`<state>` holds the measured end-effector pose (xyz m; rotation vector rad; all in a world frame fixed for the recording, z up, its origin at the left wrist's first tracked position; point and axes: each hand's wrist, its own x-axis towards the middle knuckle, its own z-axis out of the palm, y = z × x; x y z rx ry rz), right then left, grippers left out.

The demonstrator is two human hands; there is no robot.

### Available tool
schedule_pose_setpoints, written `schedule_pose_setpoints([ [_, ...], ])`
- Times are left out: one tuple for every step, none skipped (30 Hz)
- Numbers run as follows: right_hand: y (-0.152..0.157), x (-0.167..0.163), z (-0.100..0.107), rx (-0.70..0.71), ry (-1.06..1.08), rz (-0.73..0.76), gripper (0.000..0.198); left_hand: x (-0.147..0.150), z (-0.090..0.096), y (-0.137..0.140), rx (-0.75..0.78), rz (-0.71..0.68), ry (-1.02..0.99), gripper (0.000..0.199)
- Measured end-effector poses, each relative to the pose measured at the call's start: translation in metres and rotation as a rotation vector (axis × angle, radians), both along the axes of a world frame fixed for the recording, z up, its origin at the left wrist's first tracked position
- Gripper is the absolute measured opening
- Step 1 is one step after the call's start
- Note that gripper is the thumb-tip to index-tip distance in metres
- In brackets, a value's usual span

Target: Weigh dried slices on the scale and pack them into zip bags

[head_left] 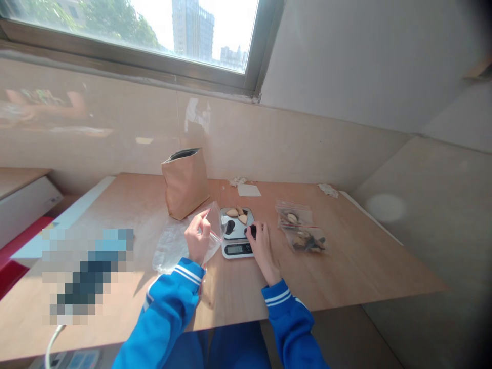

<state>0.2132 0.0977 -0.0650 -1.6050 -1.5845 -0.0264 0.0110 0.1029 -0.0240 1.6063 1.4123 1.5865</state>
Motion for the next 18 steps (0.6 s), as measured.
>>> schedule_pose_setpoints([
  [-0.001,0.001,0.005,0.003,0.036,-0.008,0.019,0.000,0.000,-0.001,0.014,-0.007,-0.007,0.033],
  [-0.001,0.000,0.013,-0.001,0.077,-0.010,0.020,0.001,0.000,-0.002,0.030,-0.018,-0.010,0.032],
  [-0.002,-0.003,0.021,-0.016,0.120,-0.001,0.020,0.001,0.000,-0.002,0.048,-0.030,-0.009,0.031],
  [-0.003,-0.008,0.031,-0.038,0.162,0.017,0.021,0.002,0.000,-0.003,0.067,-0.045,-0.003,0.030],
  [-0.003,-0.015,0.042,-0.065,0.197,0.044,0.022,0.003,-0.001,-0.003,0.086,-0.062,0.009,0.029],
  [-0.004,-0.024,0.053,-0.092,0.223,0.078,0.021,0.004,-0.002,-0.003,0.103,-0.082,0.023,0.029],
  [-0.004,-0.034,0.064,-0.111,0.231,0.112,0.020,0.004,-0.003,-0.003,0.120,-0.103,0.037,0.029],
  [-0.004,-0.046,0.074,-0.119,0.222,0.150,0.019,0.005,-0.005,-0.003,0.140,-0.115,0.040,0.028],
  [-0.005,-0.057,0.083,-0.115,0.205,0.185,0.018,0.006,-0.006,-0.003,0.164,-0.119,0.031,0.028],
  [-0.006,-0.068,0.091,-0.111,0.191,0.221,0.017,0.006,-0.007,-0.003,0.182,-0.123,0.016,0.028],
  [-0.007,-0.077,0.097,-0.112,0.180,0.267,0.017,0.006,-0.008,-0.004,0.194,-0.128,-0.001,0.029],
  [-0.008,-0.084,0.101,-0.115,0.173,0.318,0.017,0.006,-0.009,-0.004,0.197,-0.133,-0.018,0.029],
  [-0.009,-0.088,0.105,-0.115,0.169,0.364,0.017,0.005,-0.009,-0.005,0.190,-0.140,-0.030,0.029],
  [-0.009,-0.089,0.106,-0.103,0.166,0.397,0.018,0.004,-0.009,-0.005,0.175,-0.145,-0.041,0.029],
  [-0.009,-0.087,0.106,-0.077,0.160,0.408,0.020,0.003,-0.007,-0.006,0.155,-0.149,-0.049,0.028],
  [-0.009,-0.083,0.104,-0.039,0.152,0.394,0.023,0.002,-0.006,-0.007,0.142,-0.143,-0.066,0.028],
  [-0.007,-0.078,0.100,0.002,0.147,0.357,0.026,0.001,-0.003,-0.008,0.135,-0.127,-0.089,0.029],
  [-0.005,-0.072,0.095,0.032,0.142,0.317,0.029,0.000,-0.001,-0.009,0.121,-0.115,-0.107,0.029],
])
